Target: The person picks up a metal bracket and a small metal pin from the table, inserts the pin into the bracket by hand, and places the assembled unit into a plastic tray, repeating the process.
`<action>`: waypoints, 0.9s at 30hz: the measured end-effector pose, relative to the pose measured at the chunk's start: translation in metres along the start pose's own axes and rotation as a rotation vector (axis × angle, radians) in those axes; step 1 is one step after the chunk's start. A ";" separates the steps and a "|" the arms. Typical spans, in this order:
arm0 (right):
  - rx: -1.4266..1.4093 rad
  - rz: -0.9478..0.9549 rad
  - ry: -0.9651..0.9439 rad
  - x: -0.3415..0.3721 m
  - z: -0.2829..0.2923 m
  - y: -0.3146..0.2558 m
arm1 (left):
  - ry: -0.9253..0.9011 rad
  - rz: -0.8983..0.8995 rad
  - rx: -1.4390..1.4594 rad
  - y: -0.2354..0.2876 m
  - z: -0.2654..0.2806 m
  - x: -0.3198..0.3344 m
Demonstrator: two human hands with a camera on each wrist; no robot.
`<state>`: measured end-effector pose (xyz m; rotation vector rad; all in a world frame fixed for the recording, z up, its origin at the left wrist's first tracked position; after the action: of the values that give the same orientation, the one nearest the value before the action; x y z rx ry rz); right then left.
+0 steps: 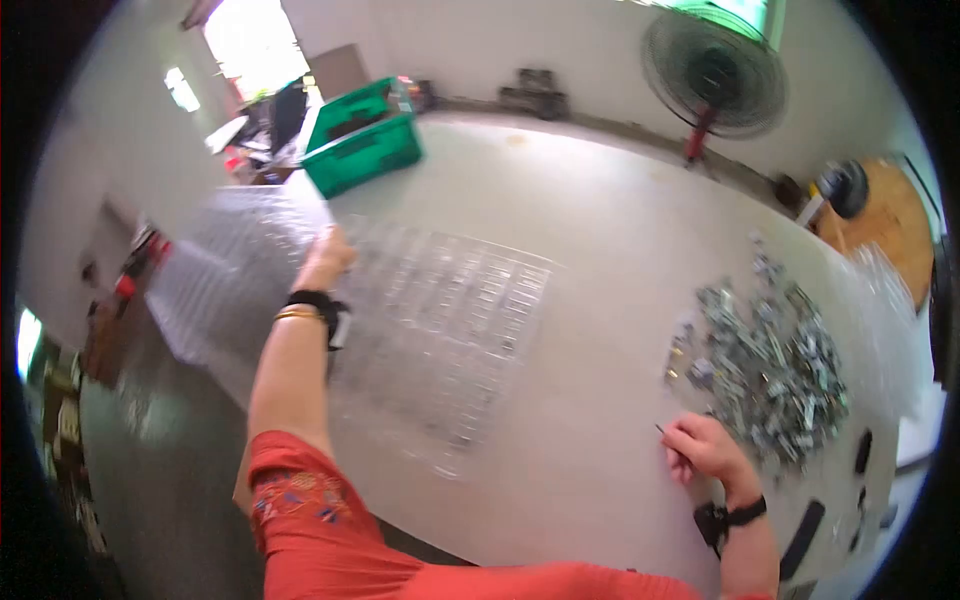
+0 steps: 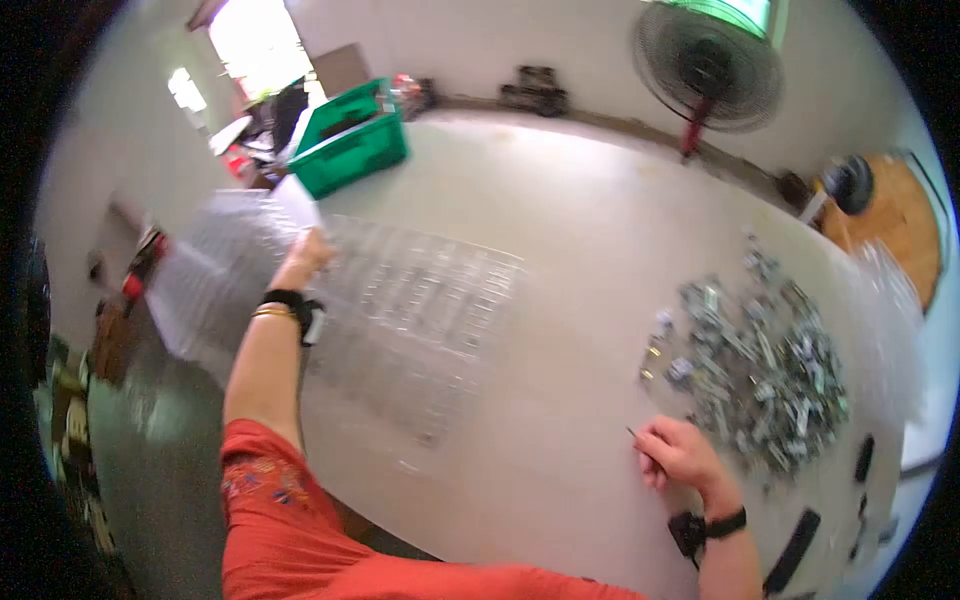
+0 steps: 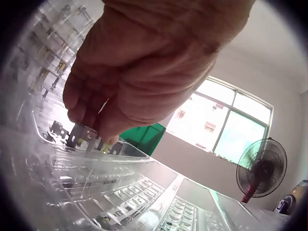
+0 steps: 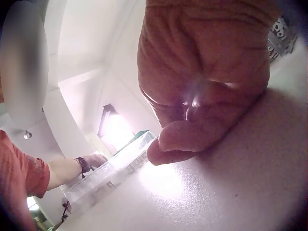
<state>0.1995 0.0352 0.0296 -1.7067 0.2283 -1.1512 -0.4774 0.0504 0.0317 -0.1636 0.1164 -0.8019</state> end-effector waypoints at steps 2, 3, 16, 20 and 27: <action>0.030 0.017 -0.023 -0.001 0.001 0.001 | 0.155 -0.047 0.084 -0.023 -0.039 -0.025; 0.036 0.023 -0.042 0.000 0.003 0.002 | 0.197 -0.183 0.149 -0.054 -0.067 -0.065; -0.049 0.116 -0.098 0.005 0.004 0.010 | 0.213 -0.729 0.516 0.185 0.177 0.168; -0.070 0.135 -0.114 0.004 0.006 0.015 | 0.044 -0.938 0.603 0.265 0.210 0.259; -0.080 0.247 -0.173 0.003 0.010 0.027 | 0.023 -1.060 0.510 0.375 0.127 0.288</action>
<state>0.2182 0.0269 0.0091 -1.7810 0.3710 -0.8184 0.0067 0.1113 0.0736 0.3036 -0.1790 -1.8575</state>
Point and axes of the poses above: each hand's wrist, its own x-axis away from the middle knuckle, its own z-axis out of the back of the hand, y = z × x, the point moved 1 cm from there along -x, towards the middle knuckle, and after that the axes turned 15 degrees about -x, right-handed, at the moved point
